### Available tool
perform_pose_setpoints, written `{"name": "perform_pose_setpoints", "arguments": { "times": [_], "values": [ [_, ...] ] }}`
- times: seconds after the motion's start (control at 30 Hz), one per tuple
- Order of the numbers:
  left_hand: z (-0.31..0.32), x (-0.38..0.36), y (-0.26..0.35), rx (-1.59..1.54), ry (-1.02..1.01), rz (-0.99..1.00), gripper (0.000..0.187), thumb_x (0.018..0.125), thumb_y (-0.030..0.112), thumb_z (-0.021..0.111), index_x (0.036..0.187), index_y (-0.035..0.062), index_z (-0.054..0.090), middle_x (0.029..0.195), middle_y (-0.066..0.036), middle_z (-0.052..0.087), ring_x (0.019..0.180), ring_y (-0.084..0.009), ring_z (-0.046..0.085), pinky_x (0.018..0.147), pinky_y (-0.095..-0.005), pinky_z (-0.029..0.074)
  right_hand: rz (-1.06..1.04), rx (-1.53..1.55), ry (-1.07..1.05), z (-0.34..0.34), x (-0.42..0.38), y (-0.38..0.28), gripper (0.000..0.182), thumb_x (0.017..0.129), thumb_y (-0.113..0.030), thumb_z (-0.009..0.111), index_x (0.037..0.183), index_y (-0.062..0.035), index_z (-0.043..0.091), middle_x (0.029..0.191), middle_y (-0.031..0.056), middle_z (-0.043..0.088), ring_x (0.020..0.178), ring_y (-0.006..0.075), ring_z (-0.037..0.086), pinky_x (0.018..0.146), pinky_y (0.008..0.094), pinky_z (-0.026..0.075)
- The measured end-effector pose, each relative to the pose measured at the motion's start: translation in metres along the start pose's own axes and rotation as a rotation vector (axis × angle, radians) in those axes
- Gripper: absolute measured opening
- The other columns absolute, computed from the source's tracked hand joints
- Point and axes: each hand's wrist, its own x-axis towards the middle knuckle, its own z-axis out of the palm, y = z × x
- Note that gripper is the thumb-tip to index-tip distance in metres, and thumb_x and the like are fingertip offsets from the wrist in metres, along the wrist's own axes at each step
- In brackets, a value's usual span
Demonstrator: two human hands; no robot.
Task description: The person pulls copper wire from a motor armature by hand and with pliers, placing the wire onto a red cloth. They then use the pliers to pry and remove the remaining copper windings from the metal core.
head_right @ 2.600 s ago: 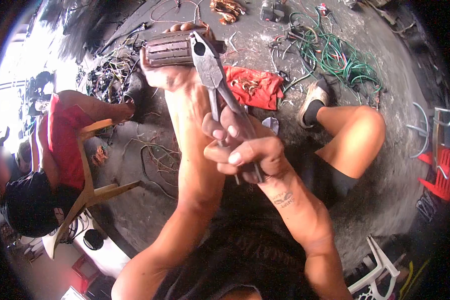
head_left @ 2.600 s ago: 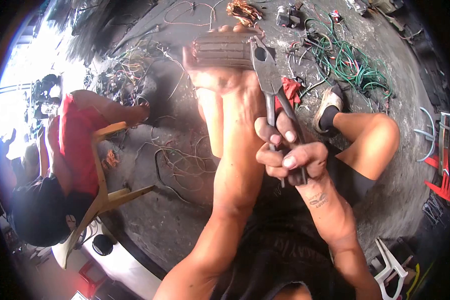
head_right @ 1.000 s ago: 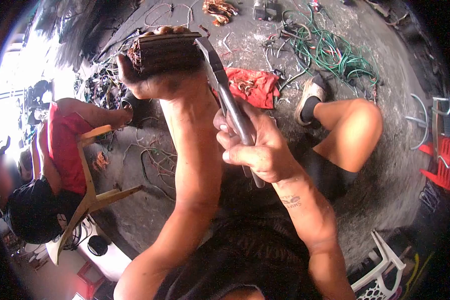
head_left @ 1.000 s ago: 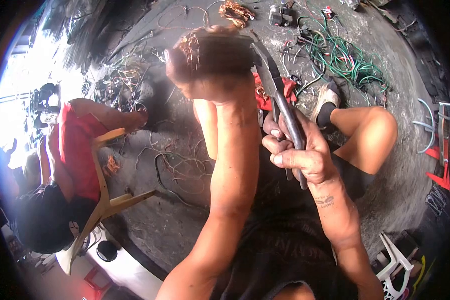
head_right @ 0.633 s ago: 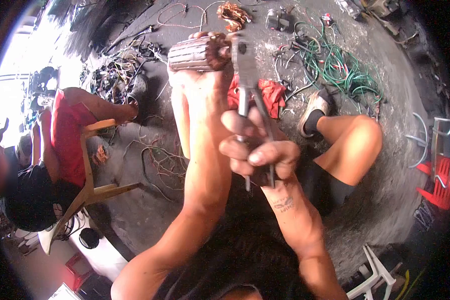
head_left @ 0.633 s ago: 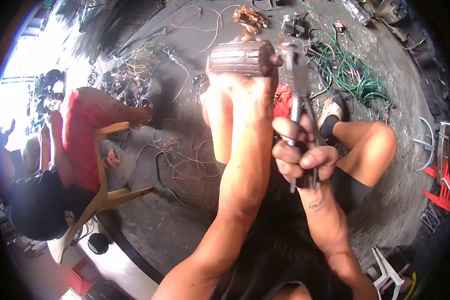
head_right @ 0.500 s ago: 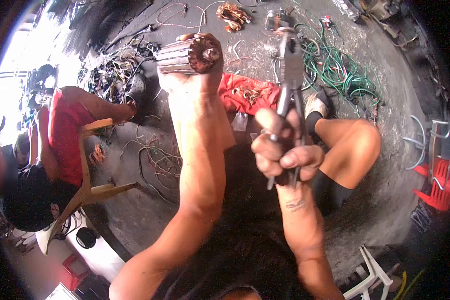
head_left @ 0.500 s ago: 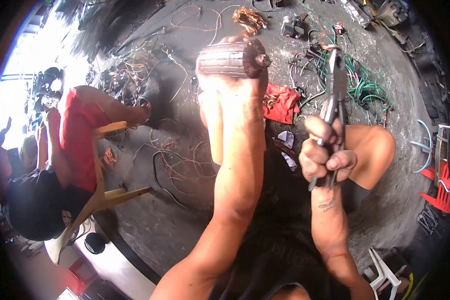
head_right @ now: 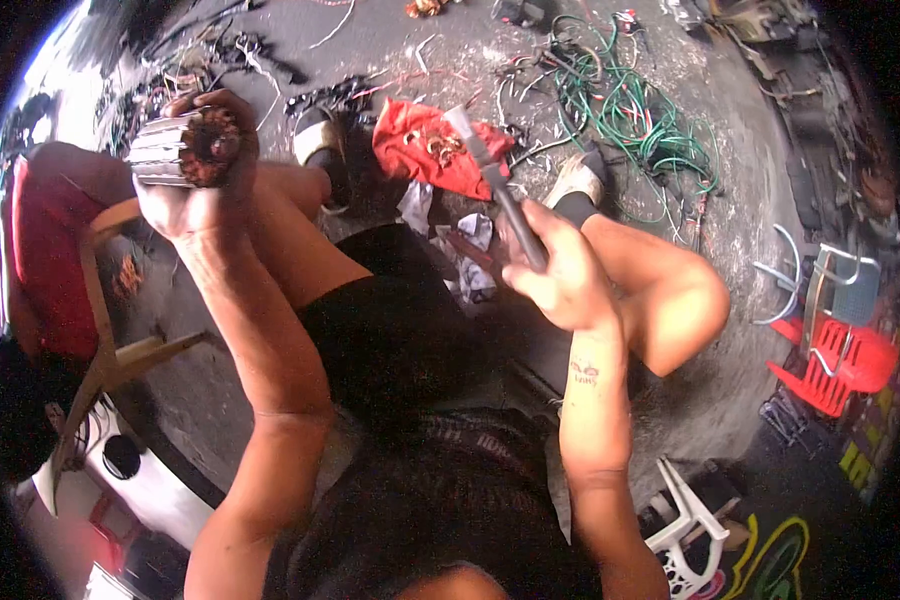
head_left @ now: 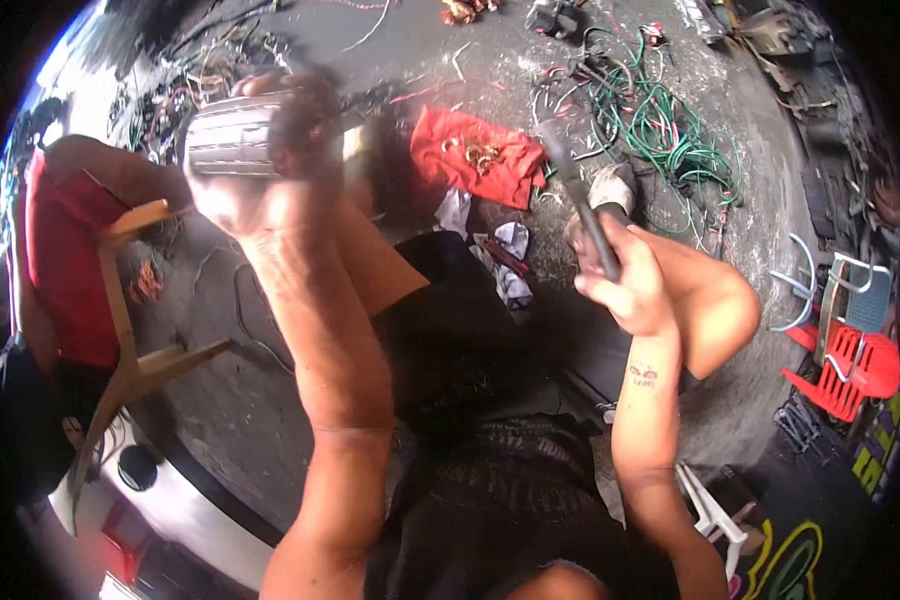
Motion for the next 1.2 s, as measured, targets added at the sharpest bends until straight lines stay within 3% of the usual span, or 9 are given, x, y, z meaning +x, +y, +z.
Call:
{"name": "perform_pose_setpoints", "arguments": {
  "times": [0.03,0.13,0.2,0.33,0.6,0.67,0.9,1.07,1.2],
  "values": [
    [0.004,-0.005,0.004,-0.014,-0.007,-0.047,0.032,0.080,0.030,0.051,0.093,0.0011,0.055,0.092,-0.015,0.057,0.092,-0.0291,0.053,0.088,-0.0460,0.042,-0.223,-0.360,0.001,-0.003,0.017,0.010,0.021,0.064,-0.002,0.062,0.079,-0.0010,0.048,0.071,0.0032,0.043,0.067,0.0177,0.044,0.063,0.0295,0.040],
    [0.013,-0.018,0.013,-0.104,0.057,0.006,0.030,0.079,0.029,0.049,0.090,0.0017,0.054,0.088,-0.012,0.056,0.090,-0.0268,0.053,0.086,-0.0444,0.043,-0.130,-0.686,0.026,-0.002,0.063,0.072,0.015,0.066,-0.004,0.057,0.081,-0.0013,0.054,0.074,0.0135,0.053,0.071,0.0275,0.054,0.067,0.0362,0.043],
    [0.008,-0.019,0.030,-0.096,0.066,0.037,0.031,0.079,0.031,0.049,0.090,0.0018,0.054,0.087,-0.011,0.055,0.092,-0.0267,0.052,0.086,-0.0444,0.043,0.211,-0.670,-0.034,0.000,0.099,0.096,0.019,0.068,-0.005,0.054,0.085,0.0003,0.060,0.085,0.0236,0.064,0.087,0.0417,0.062,0.076,0.0441,0.048],
    [0.008,-0.031,0.040,-0.020,0.041,-0.004,0.034,0.080,0.032,0.049,0.094,0.0019,0.054,0.089,-0.011,0.055,0.092,-0.0271,0.052,0.086,-0.0453,0.044,0.272,-0.950,-0.061,0.003,0.160,0.145,0.024,0.071,-0.008,0.054,0.092,-0.0030,0.065,0.089,0.0227,0.067,0.089,0.0350,0.066,0.078,0.0429,0.050],
    [0.010,-0.037,0.043,0.012,-0.028,0.041,0.046,0.085,0.039,0.046,0.104,-0.0022,0.053,0.096,-0.015,0.056,0.100,-0.0340,0.051,0.090,-0.0526,0.043,0.335,-1.295,-0.333,0.017,0.227,0.167,0.025,0.069,-0.012,0.056,0.084,0.0036,0.067,0.094,0.0279,0.065,0.093,0.0379,0.066,0.082,0.0463,0.051],
    [0.024,-0.036,0.032,0.244,0.213,0.190,0.026,0.074,0.024,0.058,0.091,0.0043,0.052,0.083,-0.006,0.051,0.080,-0.0189,0.055,0.084,-0.0405,0.041,0.323,-1.315,-0.345,0.019,0.234,0.173,0.026,0.070,-0.014,0.056,0.085,0.0032,0.069,0.096,0.0278,0.066,0.094,0.0382,0.066,0.084,0.0459,0.052],
    [0.030,-0.036,0.034,0.078,0.160,0.120,0.016,0.080,0.019,0.055,0.089,0.0063,0.053,0.086,-0.004,0.050,0.083,-0.0175,0.054,0.085,-0.0398,0.040,0.514,-1.466,-0.549,0.017,0.253,0.182,0.036,0.074,-0.013,0.054,0.103,0.0000,0.070,0.114,0.0233,0.064,0.108,0.0361,0.062,0.093,0.0440,0.049],
    [0.029,-0.039,0.037,0.146,0.109,0.070,0.017,0.080,0.019,0.056,0.091,0.0064,0.052,0.087,-0.005,0.050,0.084,-0.0176,0.054,0.086,-0.0399,0.040,0.501,-1.453,-0.490,-0.004,0.236,0.148,0.033,0.072,-0.015,0.055,0.097,0.0014,0.070,0.106,0.0252,0.065,0.103,0.0350,0.064,0.089,0.0426,0.051],
    [0.022,-0.037,0.035,0.215,0.055,0.087,0.027,0.080,0.021,0.056,0.098,0.0019,0.051,0.090,-0.008,0.052,0.086,-0.0201,0.054,0.089,-0.0415,0.040,0.453,-1.316,-0.561,-0.043,0.222,0.090,0.031,0.074,-0.020,0.054,0.089,0.0029,0.069,0.088,0.0265,0.066,0.082,0.0391,0.067,0.074,0.0470,0.051]
  ]
}}
